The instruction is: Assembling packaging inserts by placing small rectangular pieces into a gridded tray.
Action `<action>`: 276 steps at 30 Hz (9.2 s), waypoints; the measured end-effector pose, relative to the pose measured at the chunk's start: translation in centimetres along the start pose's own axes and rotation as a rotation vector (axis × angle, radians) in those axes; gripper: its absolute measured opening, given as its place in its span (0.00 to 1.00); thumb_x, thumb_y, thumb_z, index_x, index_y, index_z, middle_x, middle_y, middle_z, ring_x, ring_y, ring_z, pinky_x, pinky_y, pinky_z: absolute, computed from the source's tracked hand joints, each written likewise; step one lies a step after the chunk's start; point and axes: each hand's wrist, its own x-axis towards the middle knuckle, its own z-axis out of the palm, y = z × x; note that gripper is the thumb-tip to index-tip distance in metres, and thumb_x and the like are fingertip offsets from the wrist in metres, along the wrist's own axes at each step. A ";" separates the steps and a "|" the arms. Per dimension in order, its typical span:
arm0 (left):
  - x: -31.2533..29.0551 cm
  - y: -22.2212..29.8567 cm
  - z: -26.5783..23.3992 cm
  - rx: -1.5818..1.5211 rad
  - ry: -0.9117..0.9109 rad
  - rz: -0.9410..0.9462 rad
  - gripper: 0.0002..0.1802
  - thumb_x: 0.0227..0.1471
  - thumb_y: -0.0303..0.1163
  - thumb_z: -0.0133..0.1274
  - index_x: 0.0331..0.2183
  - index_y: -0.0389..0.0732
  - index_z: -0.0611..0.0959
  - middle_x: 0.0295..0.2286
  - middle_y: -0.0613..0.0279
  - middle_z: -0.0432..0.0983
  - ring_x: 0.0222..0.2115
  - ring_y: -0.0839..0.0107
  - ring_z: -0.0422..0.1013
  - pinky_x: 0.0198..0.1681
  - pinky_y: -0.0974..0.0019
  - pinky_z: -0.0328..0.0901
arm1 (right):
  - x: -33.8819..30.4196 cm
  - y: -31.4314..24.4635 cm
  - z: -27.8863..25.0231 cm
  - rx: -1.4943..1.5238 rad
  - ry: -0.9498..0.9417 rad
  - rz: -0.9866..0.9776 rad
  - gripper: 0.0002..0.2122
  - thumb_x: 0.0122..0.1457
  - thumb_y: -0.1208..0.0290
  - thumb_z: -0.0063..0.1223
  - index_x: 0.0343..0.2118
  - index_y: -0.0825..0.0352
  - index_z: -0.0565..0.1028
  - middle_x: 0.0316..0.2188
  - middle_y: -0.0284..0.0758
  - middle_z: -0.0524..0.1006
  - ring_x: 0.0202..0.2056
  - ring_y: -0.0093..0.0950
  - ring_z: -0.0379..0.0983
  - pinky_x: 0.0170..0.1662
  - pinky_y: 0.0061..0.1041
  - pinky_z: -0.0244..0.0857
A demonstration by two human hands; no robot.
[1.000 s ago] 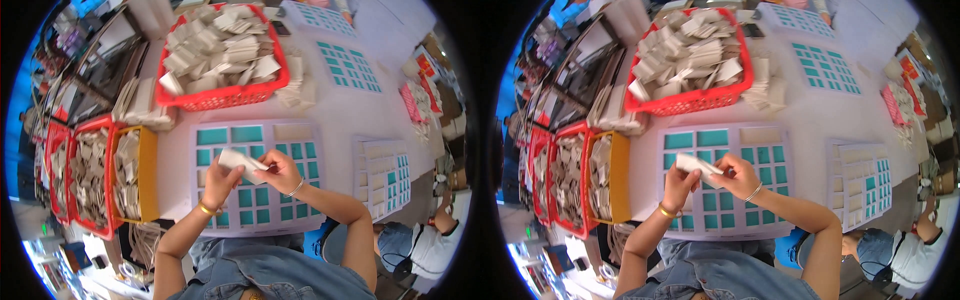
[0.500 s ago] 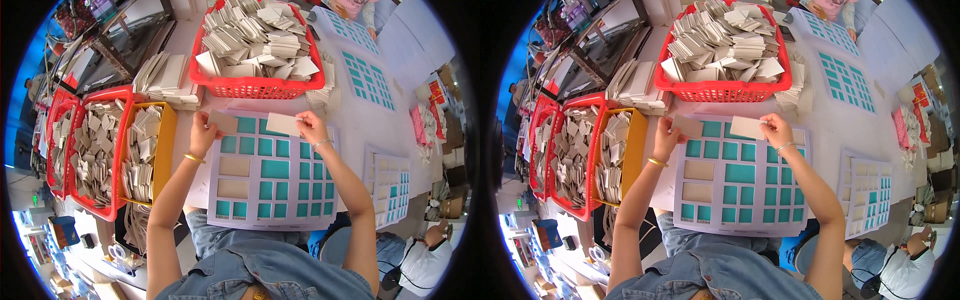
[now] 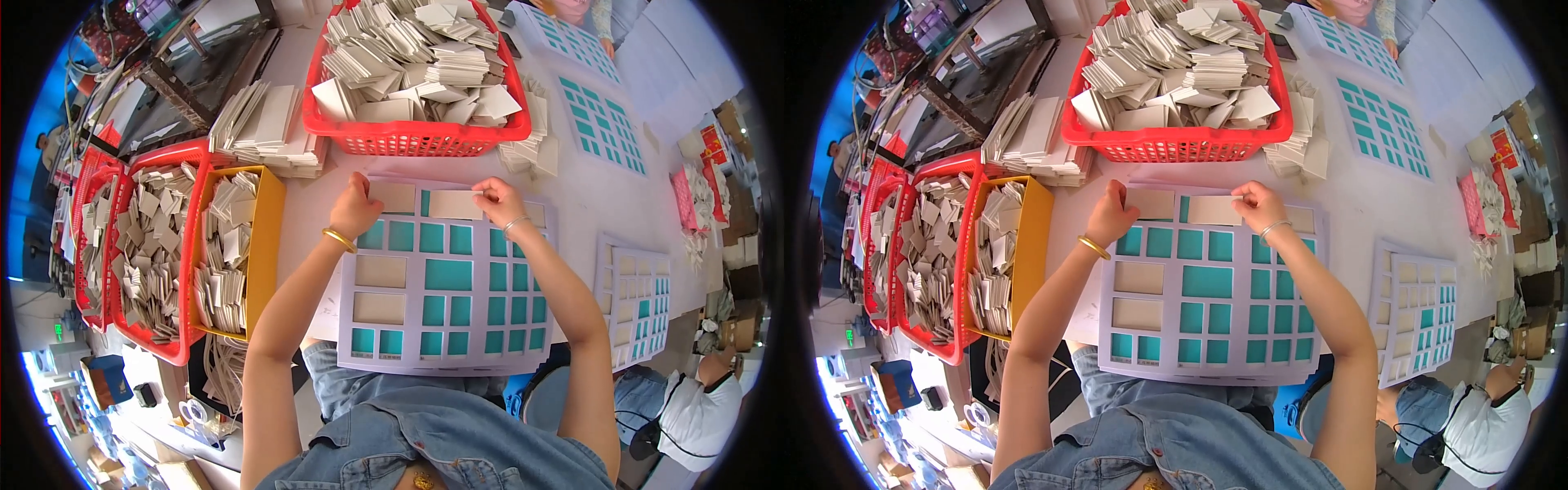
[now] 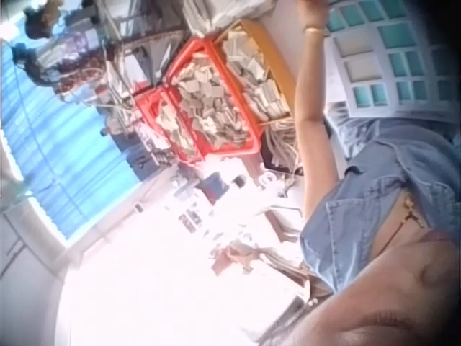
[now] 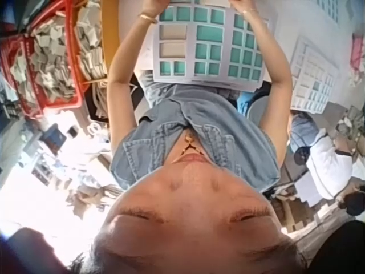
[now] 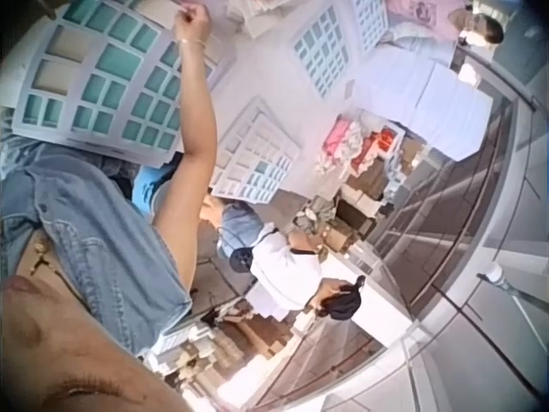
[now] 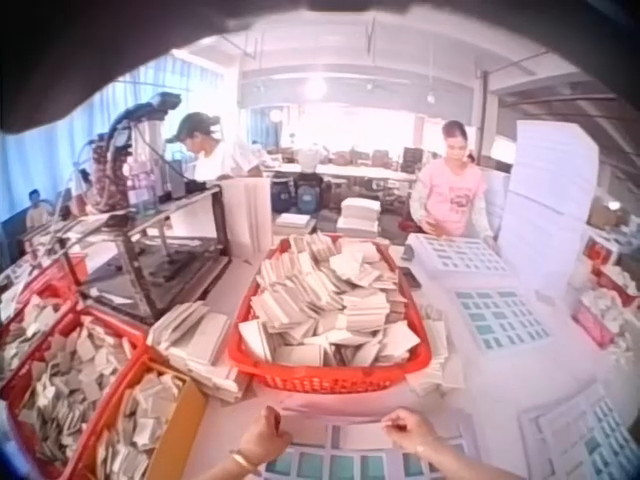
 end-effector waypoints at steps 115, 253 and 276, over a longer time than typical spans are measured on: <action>-8.1 -0.8 -3.8 -0.244 -0.116 0.353 0.08 0.48 0.21 0.50 0.35 0.36 0.76 0.21 0.61 0.73 0.17 0.76 0.69 0.19 0.71 0.64 | -3.8 -3.9 5.1 -0.030 -0.209 -0.144 0.06 0.52 0.81 0.53 0.33 0.71 0.73 0.23 0.30 0.76 0.24 0.17 0.71 0.28 0.17 0.66; -8.5 5.1 1.5 0.088 -0.205 0.621 0.13 0.42 0.20 0.51 0.34 0.43 0.76 0.35 0.57 0.71 0.34 0.55 0.71 0.35 0.57 0.68 | -4.8 0.8 2.4 -0.837 -0.099 -0.484 0.05 0.43 0.73 0.58 0.25 0.58 0.79 0.30 0.35 0.72 0.36 0.35 0.71 0.40 0.34 0.67; -11.7 -7.5 -22.7 0.536 0.142 0.213 0.16 0.36 0.38 0.63 0.31 0.47 0.80 0.28 0.65 0.76 0.37 0.62 0.69 0.47 0.57 0.57 | 3.4 -18.2 32.0 -0.673 -0.078 -0.975 0.14 0.44 0.69 0.62 0.35 0.57 0.71 0.33 0.31 0.75 0.39 0.32 0.71 0.42 0.34 0.64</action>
